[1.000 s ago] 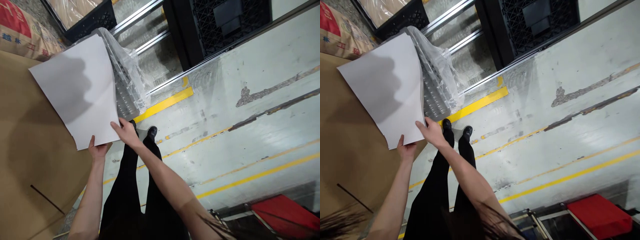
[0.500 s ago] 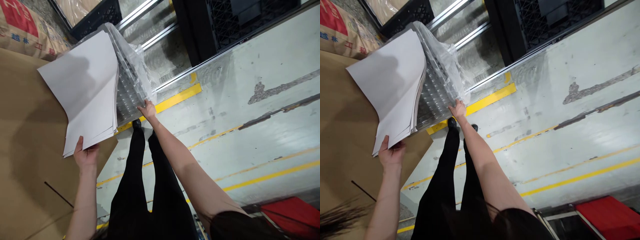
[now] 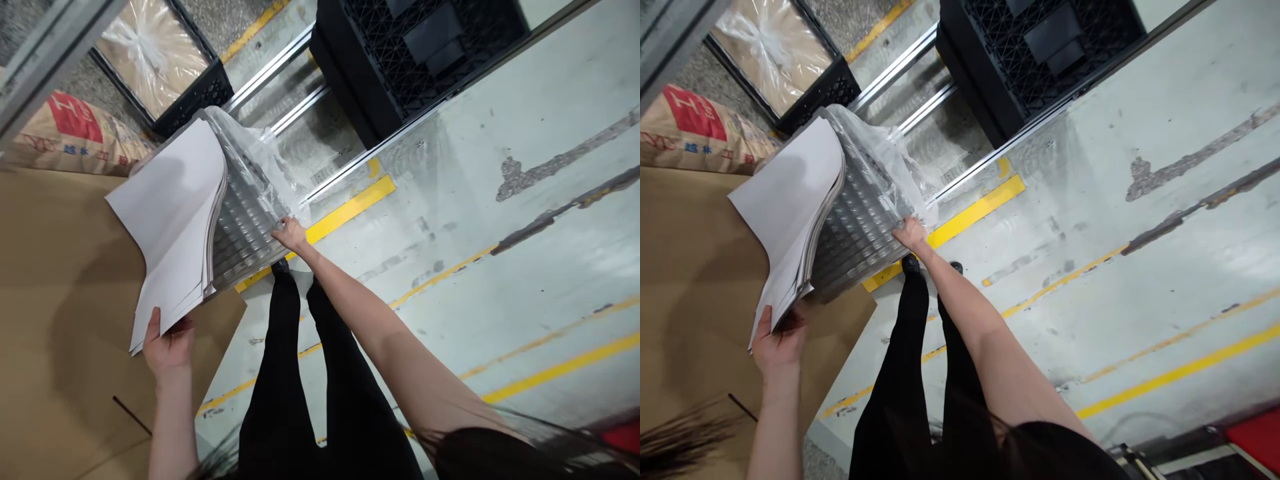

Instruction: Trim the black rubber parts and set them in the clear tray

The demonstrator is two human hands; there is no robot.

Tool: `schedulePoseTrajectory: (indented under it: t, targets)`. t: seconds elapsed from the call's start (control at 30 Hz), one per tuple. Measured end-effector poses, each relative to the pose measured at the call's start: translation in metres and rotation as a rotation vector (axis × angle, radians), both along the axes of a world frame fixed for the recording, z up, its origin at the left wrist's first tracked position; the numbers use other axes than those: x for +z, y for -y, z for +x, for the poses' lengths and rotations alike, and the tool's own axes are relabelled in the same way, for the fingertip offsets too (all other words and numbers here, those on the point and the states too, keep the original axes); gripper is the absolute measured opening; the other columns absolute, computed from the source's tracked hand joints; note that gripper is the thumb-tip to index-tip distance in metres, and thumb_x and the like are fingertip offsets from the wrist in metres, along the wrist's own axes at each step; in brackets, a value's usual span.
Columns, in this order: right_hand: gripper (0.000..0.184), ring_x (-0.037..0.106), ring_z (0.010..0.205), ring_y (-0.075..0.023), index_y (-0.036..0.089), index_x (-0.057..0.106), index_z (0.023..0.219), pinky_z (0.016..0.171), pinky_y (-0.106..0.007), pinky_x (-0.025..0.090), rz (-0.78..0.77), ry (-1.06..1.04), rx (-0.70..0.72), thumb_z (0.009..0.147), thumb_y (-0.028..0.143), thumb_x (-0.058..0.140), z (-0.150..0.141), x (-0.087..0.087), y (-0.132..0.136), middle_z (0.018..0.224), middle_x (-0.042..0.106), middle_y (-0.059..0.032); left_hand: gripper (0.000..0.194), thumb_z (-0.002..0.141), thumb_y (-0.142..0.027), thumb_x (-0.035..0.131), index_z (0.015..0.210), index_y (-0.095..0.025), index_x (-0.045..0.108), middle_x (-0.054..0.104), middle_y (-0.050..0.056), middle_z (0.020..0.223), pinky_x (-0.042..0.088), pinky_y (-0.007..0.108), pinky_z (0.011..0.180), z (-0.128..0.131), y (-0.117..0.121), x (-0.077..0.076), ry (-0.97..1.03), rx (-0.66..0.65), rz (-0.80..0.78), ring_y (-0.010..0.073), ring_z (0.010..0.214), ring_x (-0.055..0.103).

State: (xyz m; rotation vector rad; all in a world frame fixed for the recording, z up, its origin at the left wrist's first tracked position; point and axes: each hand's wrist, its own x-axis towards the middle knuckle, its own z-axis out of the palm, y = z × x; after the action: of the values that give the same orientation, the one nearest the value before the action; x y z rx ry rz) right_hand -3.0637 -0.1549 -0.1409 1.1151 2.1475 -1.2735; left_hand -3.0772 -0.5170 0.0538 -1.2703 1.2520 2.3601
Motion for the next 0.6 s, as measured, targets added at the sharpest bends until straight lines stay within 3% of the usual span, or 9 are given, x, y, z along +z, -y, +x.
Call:
schedulePoseTrajectory:
  t: [0.17, 0.27, 0.33, 0.47, 0.53, 0.6]
  targets:
    - [0.048, 0.07, 0.101, -0.0312, 0.017, 0.071, 0.123, 0.087, -0.037, 0.055, -0.01, -0.08, 0.041, 0.079, 0.036, 0.076, -0.021, 0.041, -0.06, 0.112, 0.076, -0.0112, 0.054, 0.096, -0.003, 0.061, 0.144, -0.028, 0.06, 0.085, -0.002, 0.119, 0.07, 0.03, 0.09, 0.004, 0.0, 0.008, -0.08, 0.018, -0.019, 0.0166, 0.109, 0.082]
    - [0.049, 0.068, 0.1, -0.0271, 0.017, 0.072, 0.124, 0.087, -0.034, 0.05, 0.05, -0.184, 0.034, 0.077, 0.03, 0.075, -0.023, 0.076, -0.121, 0.114, 0.076, -0.0079, 0.047, 0.095, -0.004, 0.066, 0.137, -0.025, 0.064, 0.086, -0.001, 0.114, 0.068, 0.029, 0.091, 0.011, -0.002, 0.002, -0.096, 0.018, -0.032, 0.0156, 0.105, 0.083]
    - [0.049, 0.067, 0.097, -0.0254, 0.014, 0.074, 0.124, 0.084, -0.035, 0.048, 0.09, -0.242, 0.028, 0.076, 0.026, 0.076, -0.009, 0.105, -0.167, 0.113, 0.077, -0.009, 0.04, 0.097, -0.006, 0.068, 0.132, -0.025, 0.067, 0.086, -0.001, 0.111, 0.067, 0.027, 0.091, 0.016, -0.006, -0.008, -0.083, 0.018, -0.039, 0.0142, 0.103, 0.083]
    - [0.048, 0.069, 0.095, -0.0239, 0.009, 0.078, 0.127, 0.082, -0.043, 0.043, 0.245, -0.255, -0.035, 0.082, 0.027, 0.079, 0.067, 0.162, -0.252, 0.111, 0.08, -0.0134, 0.026, 0.107, -0.008, 0.061, 0.126, -0.023, 0.071, 0.085, 0.0, 0.108, 0.064, 0.025, 0.093, 0.033, -0.031, -0.05, -0.006, 0.01, -0.048, 0.0121, 0.107, 0.08]
    - [0.059, 0.071, 0.106, -0.0293, 0.013, 0.077, 0.136, 0.082, -0.051, 0.039, 0.336, -0.15, -0.119, 0.083, 0.037, 0.085, 0.126, 0.184, -0.285, 0.121, 0.079, -0.0189, 0.021, 0.111, -0.011, 0.057, 0.123, -0.019, 0.072, 0.083, 0.004, 0.113, 0.064, 0.029, 0.095, 0.044, -0.054, -0.082, 0.049, -0.005, -0.056, 0.0136, 0.111, 0.079]
    - [0.064, 0.072, 0.111, -0.0366, 0.019, 0.081, 0.131, 0.074, -0.057, 0.032, 0.413, -0.003, -0.261, 0.076, 0.048, 0.094, 0.196, 0.198, -0.312, 0.123, 0.079, -0.0239, 0.016, 0.111, -0.017, 0.062, 0.122, -0.013, 0.072, 0.079, 0.008, 0.119, 0.065, 0.037, 0.096, 0.055, -0.082, -0.12, 0.116, -0.032, -0.067, 0.0185, 0.109, 0.078]
